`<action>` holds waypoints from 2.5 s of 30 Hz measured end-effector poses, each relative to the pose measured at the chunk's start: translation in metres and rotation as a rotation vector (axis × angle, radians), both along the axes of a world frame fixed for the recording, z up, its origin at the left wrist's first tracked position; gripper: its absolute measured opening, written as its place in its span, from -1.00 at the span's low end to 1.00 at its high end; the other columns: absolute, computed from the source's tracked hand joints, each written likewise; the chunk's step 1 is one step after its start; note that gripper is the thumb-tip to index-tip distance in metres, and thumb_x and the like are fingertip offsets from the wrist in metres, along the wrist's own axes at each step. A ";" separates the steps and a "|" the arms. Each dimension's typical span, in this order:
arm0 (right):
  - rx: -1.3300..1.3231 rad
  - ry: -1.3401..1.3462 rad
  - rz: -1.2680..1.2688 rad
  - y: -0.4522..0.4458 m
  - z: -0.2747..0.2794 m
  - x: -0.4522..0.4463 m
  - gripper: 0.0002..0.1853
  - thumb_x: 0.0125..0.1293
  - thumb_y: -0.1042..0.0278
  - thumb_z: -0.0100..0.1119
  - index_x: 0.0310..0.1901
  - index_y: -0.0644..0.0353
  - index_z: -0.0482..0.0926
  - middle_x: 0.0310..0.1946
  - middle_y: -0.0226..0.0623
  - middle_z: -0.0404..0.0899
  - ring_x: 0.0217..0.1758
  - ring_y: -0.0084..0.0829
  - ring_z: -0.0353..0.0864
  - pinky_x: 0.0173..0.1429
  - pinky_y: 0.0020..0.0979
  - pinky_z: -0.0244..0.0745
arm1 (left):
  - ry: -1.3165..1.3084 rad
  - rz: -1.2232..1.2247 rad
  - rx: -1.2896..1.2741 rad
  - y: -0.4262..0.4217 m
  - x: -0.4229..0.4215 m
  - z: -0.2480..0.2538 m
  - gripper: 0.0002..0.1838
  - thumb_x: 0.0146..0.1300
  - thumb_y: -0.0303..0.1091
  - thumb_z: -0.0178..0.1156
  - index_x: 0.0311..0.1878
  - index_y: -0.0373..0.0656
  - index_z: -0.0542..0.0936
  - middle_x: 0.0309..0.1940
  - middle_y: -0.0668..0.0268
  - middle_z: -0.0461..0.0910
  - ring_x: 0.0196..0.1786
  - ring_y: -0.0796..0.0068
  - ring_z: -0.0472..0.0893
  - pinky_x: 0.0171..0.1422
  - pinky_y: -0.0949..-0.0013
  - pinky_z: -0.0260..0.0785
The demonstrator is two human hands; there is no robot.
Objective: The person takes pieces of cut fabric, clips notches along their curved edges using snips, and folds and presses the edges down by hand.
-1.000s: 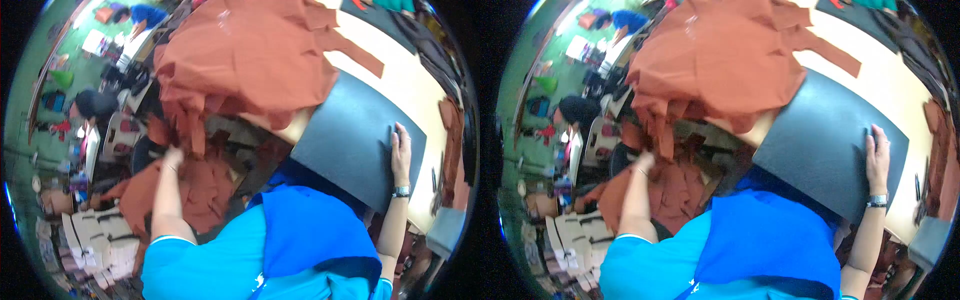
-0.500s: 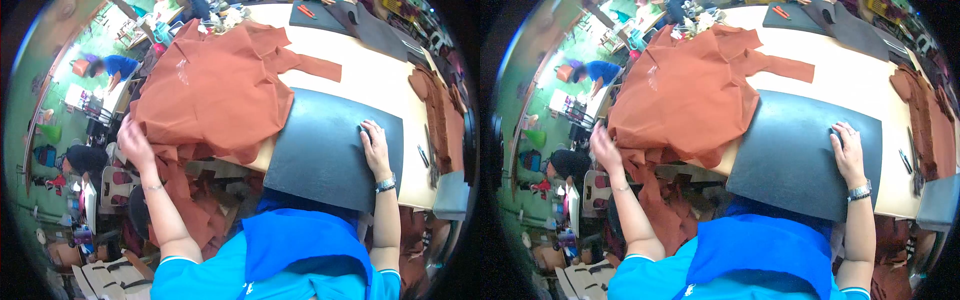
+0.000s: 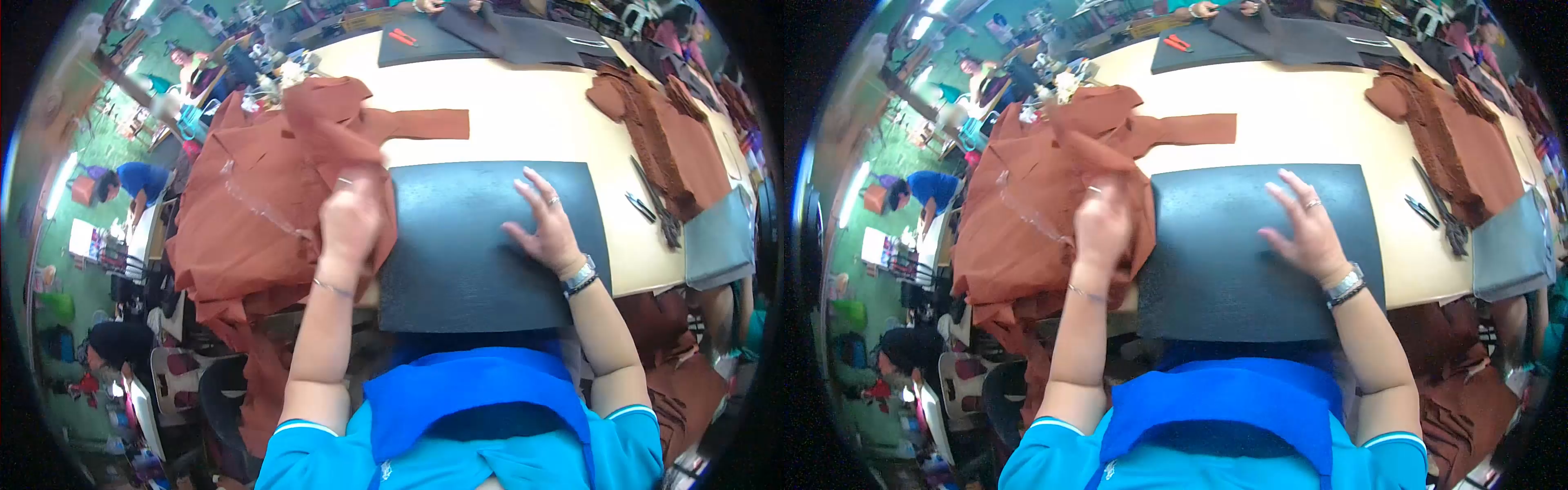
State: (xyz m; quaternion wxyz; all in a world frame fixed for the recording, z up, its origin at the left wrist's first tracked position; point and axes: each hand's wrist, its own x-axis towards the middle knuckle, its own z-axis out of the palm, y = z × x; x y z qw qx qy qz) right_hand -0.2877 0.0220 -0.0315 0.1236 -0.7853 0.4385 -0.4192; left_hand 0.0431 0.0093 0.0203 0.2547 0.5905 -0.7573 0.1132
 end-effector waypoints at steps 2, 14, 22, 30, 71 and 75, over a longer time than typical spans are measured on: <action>-0.361 0.238 0.033 0.006 0.001 0.004 -0.52 0.21 0.16 0.41 0.18 -0.16 0.58 0.46 -0.14 0.25 0.55 -0.05 0.19 0.61 0.22 -0.11 | -0.061 -0.389 0.023 0.029 -0.060 0.002 -0.71 0.22 -0.47 0.10 0.00 -0.08 0.63 -0.35 0.14 0.60 -0.42 0.12 0.63 -0.37 0.11 0.52; -0.378 0.131 -0.196 0.043 0.070 -0.074 -0.79 0.02 0.44 0.42 -0.29 -0.07 0.64 0.01 -0.42 0.69 0.20 -0.19 0.60 0.61 0.05 -0.09 | -0.034 -0.209 0.326 0.102 -0.023 0.027 -0.65 -0.09 -0.49 0.33 -0.15 -0.01 0.68 -0.30 0.31 0.62 -0.20 0.23 0.62 -0.13 0.21 0.38; 0.076 -0.476 0.118 0.099 0.180 -0.108 -0.82 0.14 0.39 0.43 -0.32 0.18 0.59 -0.40 -0.43 0.59 -0.25 -0.56 0.64 -0.03 -0.41 0.62 | 0.800 0.060 -0.476 0.098 0.123 0.137 -0.69 0.39 -0.21 0.20 -0.07 -0.32 0.65 -0.19 0.21 0.71 -0.12 0.39 0.68 0.10 0.30 0.51; 0.240 -0.247 -0.074 -0.083 0.132 -0.140 -0.76 0.42 0.30 0.19 0.03 0.21 0.60 -0.21 -0.47 0.64 -0.07 -0.66 0.57 0.06 -0.59 0.45 | 0.190 -0.310 -0.404 -0.151 0.041 0.128 -0.62 0.39 -0.17 0.26 0.07 -0.30 0.62 -0.15 0.11 0.70 -0.13 0.29 0.67 0.04 0.28 0.49; 0.622 -0.279 0.178 0.055 0.018 0.016 -0.58 0.57 -0.02 -0.09 0.19 0.11 0.51 -0.34 -0.11 0.64 -0.22 -0.17 0.70 -0.16 -0.24 0.56 | 1.672 -0.304 1.138 0.013 -0.070 -0.063 -0.55 0.35 -0.44 0.27 0.28 -0.21 0.47 0.15 0.22 0.61 0.11 0.40 0.64 0.20 0.28 0.51; 1.044 -0.717 0.218 0.033 0.007 0.014 -0.51 0.62 -0.07 -0.25 0.26 0.13 0.43 -0.46 -0.62 0.17 -0.47 -0.72 0.19 -0.38 -0.59 0.30 | 1.751 -0.308 0.965 0.016 -0.063 -0.082 -0.60 0.37 -0.50 0.19 0.26 -0.21 0.47 0.08 0.20 0.63 0.03 0.38 0.68 0.14 0.29 0.55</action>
